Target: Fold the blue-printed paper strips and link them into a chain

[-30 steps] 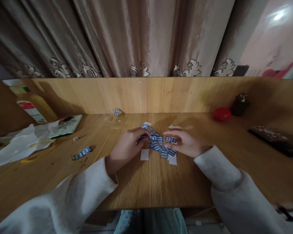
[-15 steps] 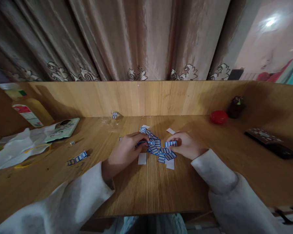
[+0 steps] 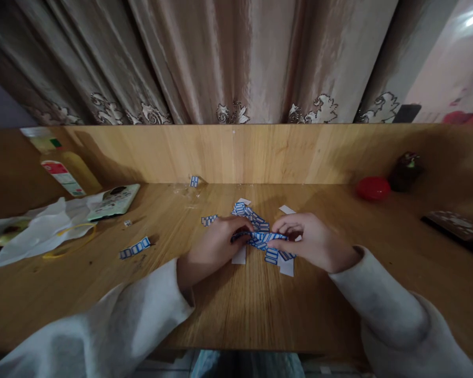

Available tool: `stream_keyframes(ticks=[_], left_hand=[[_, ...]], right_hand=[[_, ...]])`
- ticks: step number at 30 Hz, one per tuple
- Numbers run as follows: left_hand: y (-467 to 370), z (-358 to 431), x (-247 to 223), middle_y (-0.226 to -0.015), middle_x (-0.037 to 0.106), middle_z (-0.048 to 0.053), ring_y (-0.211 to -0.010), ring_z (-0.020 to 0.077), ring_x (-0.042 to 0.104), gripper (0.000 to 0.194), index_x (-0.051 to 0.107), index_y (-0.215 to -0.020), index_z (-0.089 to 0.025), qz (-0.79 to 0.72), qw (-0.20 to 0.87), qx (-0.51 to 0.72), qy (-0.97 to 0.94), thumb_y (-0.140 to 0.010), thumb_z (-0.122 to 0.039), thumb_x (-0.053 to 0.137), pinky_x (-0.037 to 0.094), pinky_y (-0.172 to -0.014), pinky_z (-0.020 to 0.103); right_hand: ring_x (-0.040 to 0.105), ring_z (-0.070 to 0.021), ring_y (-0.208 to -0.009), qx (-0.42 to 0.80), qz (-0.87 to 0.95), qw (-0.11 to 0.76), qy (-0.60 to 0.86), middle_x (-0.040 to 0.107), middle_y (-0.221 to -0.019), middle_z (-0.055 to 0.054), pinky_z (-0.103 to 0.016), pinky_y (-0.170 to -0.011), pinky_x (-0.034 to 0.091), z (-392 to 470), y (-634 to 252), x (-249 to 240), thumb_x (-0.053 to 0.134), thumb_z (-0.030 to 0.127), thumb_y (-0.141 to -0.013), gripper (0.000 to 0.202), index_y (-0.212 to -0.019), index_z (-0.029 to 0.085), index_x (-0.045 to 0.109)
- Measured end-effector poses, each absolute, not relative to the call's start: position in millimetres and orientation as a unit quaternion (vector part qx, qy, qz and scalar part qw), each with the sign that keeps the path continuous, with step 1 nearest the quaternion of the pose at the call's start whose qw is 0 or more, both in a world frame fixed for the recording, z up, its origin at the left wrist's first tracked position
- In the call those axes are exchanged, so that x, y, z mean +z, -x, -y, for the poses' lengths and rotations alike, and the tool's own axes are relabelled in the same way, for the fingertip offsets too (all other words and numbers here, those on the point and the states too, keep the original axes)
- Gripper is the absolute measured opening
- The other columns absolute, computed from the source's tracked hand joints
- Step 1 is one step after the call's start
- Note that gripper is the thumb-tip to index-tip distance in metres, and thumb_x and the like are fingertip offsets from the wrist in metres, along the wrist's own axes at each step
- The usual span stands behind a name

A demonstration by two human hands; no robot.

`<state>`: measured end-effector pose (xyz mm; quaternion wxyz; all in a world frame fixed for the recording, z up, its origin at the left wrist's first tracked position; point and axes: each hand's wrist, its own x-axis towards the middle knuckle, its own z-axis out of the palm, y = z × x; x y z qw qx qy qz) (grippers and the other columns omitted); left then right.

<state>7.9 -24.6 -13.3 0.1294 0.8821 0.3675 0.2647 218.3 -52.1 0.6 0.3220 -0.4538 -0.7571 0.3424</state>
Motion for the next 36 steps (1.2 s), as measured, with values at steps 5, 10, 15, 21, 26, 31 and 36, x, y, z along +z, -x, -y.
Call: stream_keyframes(ticks=[5, 10, 15, 21, 26, 31, 36], left_hand=[[-11.8, 25.9, -14.3, -0.089, 0.065, 0.004, -0.082, 0.0160, 0.060, 0.020, 0.061, -0.089, -0.017, -0.358, 0.129, 0.262, -0.887, -0.076, -0.006, 0.050, 0.046, -0.076, 0.029], [-13.4, 24.7, -13.3, -0.090, 0.066, 0.004, -0.083, 0.0151, 0.060, 0.017, 0.061, -0.088, -0.016, -0.329, 0.148, 0.260, -0.896, -0.077, -0.007, 0.050, 0.046, -0.077, 0.028], [-13.2, 23.1, -12.8, -0.094, 0.065, 0.004, -0.087, 0.0139, 0.059, 0.020, 0.060, -0.091, -0.016, -0.290, 0.166, 0.256, -0.907, -0.078, -0.005, 0.049, 0.046, -0.081, 0.028], [-13.8, 28.3, -8.8, -0.096, 0.063, 0.008, -0.090, 0.0174, 0.057, 0.019, 0.059, -0.095, -0.013, -0.262, 0.142, 0.245, -0.923, -0.077, -0.012, 0.054, 0.046, -0.082, 0.032], [-11.4, 25.0, -9.5, -0.099, 0.063, 0.007, -0.093, 0.0152, 0.057, 0.021, 0.060, -0.098, -0.015, -0.245, 0.151, 0.249, -0.925, -0.081, -0.010, 0.049, 0.044, -0.086, 0.031], [-9.6, 20.4, -12.8, -0.100, 0.065, 0.004, -0.092, 0.0140, 0.059, 0.023, 0.061, -0.098, -0.018, -0.271, 0.152, 0.243, -0.919, -0.082, -0.009, 0.048, 0.045, -0.086, 0.030], [-12.5, 25.0, -13.4, -0.097, 0.068, 0.005, -0.090, 0.0163, 0.062, 0.021, 0.064, -0.097, -0.018, -0.313, 0.124, 0.239, -0.911, -0.081, -0.013, 0.052, 0.046, -0.083, 0.031]], right_hand=[[0.058, -0.0135, -0.061, 0.225, 0.810, 0.303, 0.449, 0.063, -0.068, 0.001, -0.026, -0.057, 0.047, 52.4, -194.8, -10.7, 0.063, 0.028, -0.073, 0.007, -0.072, 0.021, 0.061], [0.051, -0.0114, -0.056, 0.127, 0.827, 0.289, 0.466, 0.054, -0.058, 0.005, -0.024, -0.053, 0.039, 47.0, -189.4, -15.3, 0.060, 0.021, -0.074, 0.008, -0.069, 0.022, 0.054], [0.045, -0.0115, -0.055, 0.060, 0.821, 0.309, 0.477, 0.047, -0.061, 0.005, -0.024, -0.051, 0.033, 46.8, -190.4, -9.1, 0.064, 0.020, -0.070, 0.019, -0.070, 0.022, 0.044], [0.044, -0.0111, -0.053, 0.099, 0.824, 0.288, 0.479, 0.045, -0.056, 0.005, -0.024, -0.052, 0.034, 43.0, -189.9, -13.7, 0.055, 0.012, -0.071, 0.017, -0.062, 0.021, 0.045], [0.044, -0.0109, -0.054, 0.137, 0.818, 0.295, 0.475, 0.045, -0.058, 0.005, -0.024, -0.052, 0.036, 43.6, -191.6, -12.6, 0.058, 0.016, -0.071, 0.013, -0.063, 0.021, 0.048], [0.051, -0.0122, -0.060, 0.213, 0.810, 0.317, 0.444, 0.052, -0.065, 0.002, -0.025, -0.055, 0.041, 45.6, -194.0, -12.0, 0.059, 0.029, -0.077, 0.011, -0.071, 0.021, 0.054], [0.054, -0.0127, -0.059, 0.269, 0.794, 0.317, 0.443, 0.055, -0.067, 0.002, -0.027, -0.055, 0.045, 44.3, -193.5, -17.6, 0.056, 0.033, -0.079, 0.013, -0.075, 0.021, 0.055]])
